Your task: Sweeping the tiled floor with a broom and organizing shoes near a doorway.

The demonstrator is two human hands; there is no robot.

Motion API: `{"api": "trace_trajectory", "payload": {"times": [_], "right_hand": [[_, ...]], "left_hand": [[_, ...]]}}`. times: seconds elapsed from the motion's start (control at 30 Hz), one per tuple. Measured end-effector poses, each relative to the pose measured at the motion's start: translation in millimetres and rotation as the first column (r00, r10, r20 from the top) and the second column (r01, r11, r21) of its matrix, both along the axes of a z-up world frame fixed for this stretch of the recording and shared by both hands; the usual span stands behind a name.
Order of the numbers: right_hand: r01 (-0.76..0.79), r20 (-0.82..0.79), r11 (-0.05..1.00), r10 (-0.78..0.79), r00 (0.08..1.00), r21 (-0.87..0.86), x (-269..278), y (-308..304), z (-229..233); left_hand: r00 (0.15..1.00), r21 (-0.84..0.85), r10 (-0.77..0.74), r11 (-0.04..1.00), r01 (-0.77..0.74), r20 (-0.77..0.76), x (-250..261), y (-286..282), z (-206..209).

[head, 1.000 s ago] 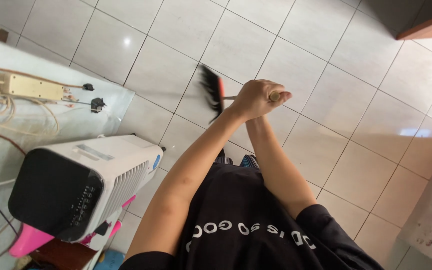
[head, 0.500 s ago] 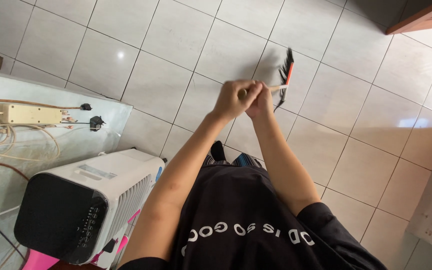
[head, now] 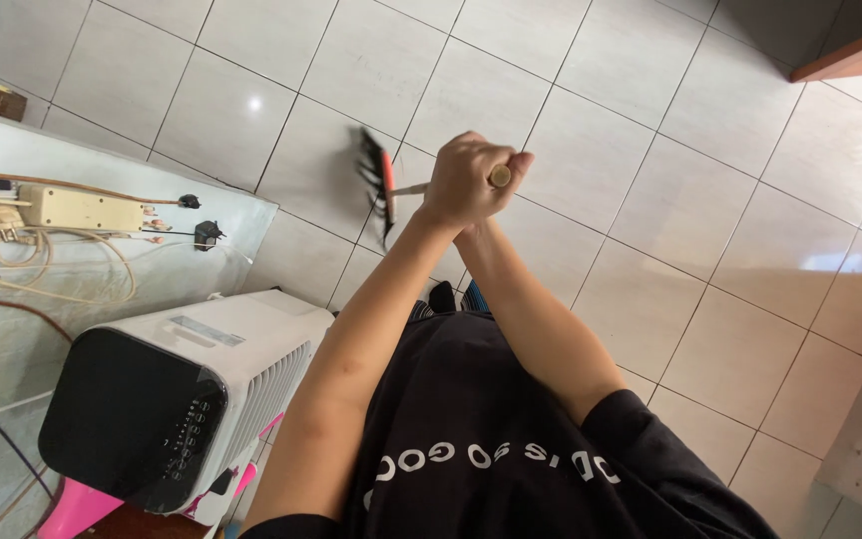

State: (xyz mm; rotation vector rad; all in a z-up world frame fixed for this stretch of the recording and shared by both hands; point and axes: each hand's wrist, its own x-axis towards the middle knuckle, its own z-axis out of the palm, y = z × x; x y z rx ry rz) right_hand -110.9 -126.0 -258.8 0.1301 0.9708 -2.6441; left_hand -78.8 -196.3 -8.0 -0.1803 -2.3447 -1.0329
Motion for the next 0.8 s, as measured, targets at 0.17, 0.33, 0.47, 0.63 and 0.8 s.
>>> {"api": "trace_trajectory", "payload": {"times": [0.17,0.33,0.47,0.63,0.8], "right_hand": [[0.100,-0.227,0.935,-0.185,0.956,-0.339,-29,8,-111],[0.043,-0.066,0.916,-0.076,0.995,-0.400,-38,37,-10],[-0.081,0.025,0.962,0.091,0.996,-0.259,-63,60,34],[-0.138,0.259,0.990,0.129,0.957,0.016,-117,60,49],[-0.268,0.237,0.936,0.320,0.917,-0.227,-154,34,32]], "left_hand": [[0.998,0.016,-0.055,0.998,0.055,0.037,-5,12,-38],[0.993,0.068,-0.086,0.994,0.081,0.075,-31,34,-15],[0.979,0.177,-0.142,0.977,0.115,0.144,-58,44,-25],[0.975,0.235,-0.136,0.968,0.093,0.174,-85,30,-47],[0.997,0.473,0.043,0.879,-0.069,0.066,-106,-6,-43]]}}
